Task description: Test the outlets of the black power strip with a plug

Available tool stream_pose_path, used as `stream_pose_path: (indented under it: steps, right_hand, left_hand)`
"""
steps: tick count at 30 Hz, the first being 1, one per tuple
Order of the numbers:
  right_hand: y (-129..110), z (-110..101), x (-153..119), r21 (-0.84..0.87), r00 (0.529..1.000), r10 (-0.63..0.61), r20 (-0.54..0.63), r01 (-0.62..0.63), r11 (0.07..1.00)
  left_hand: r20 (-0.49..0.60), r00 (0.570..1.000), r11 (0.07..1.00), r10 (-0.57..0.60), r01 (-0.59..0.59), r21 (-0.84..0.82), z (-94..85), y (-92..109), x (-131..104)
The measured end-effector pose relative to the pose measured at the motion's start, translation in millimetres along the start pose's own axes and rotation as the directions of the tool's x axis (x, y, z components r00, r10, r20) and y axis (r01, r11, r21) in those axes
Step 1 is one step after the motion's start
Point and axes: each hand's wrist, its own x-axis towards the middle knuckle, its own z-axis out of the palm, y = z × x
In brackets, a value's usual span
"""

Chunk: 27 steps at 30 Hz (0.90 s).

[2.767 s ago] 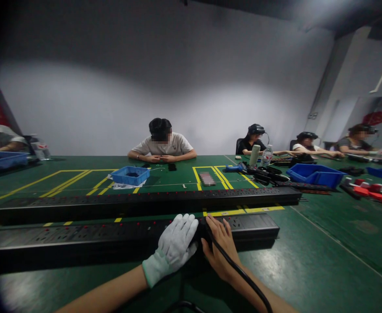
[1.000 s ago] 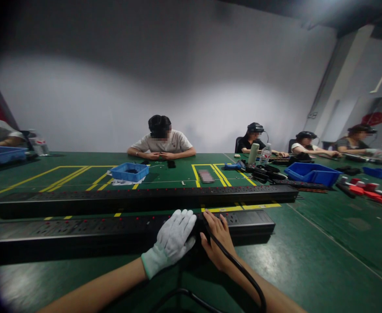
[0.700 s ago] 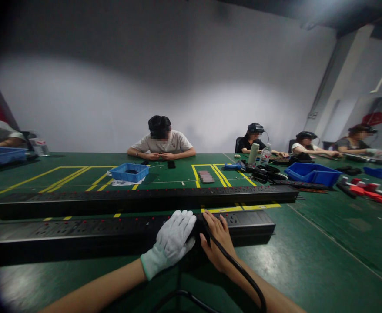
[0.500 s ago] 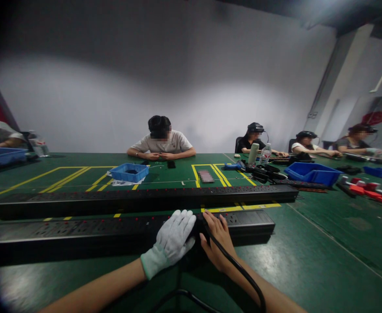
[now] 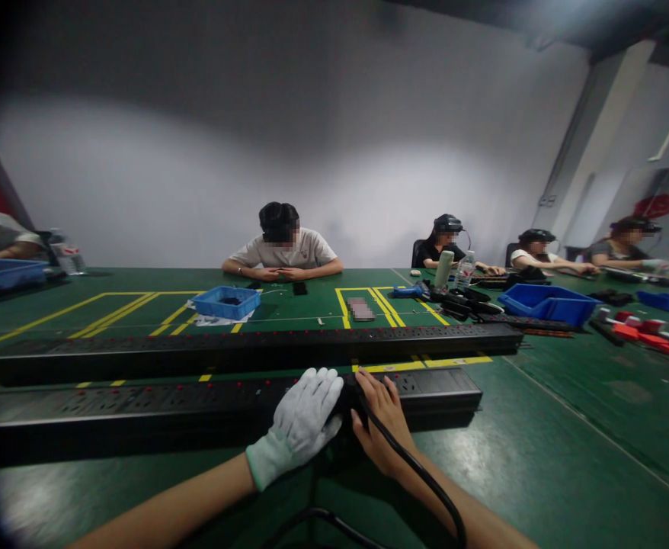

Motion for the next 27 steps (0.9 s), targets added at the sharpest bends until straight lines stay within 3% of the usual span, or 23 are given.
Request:
stream_pose_path:
  steps: [27]
  right_hand:
    - [2.4, -0.1, -0.2, -0.01, 1.0, 0.0, 0.031, 0.001, 1.0]
  left_hand:
    - [0.032, 0.999, 1.0, -0.001, 0.001, 0.0, 0.9, -0.3, -1.3]
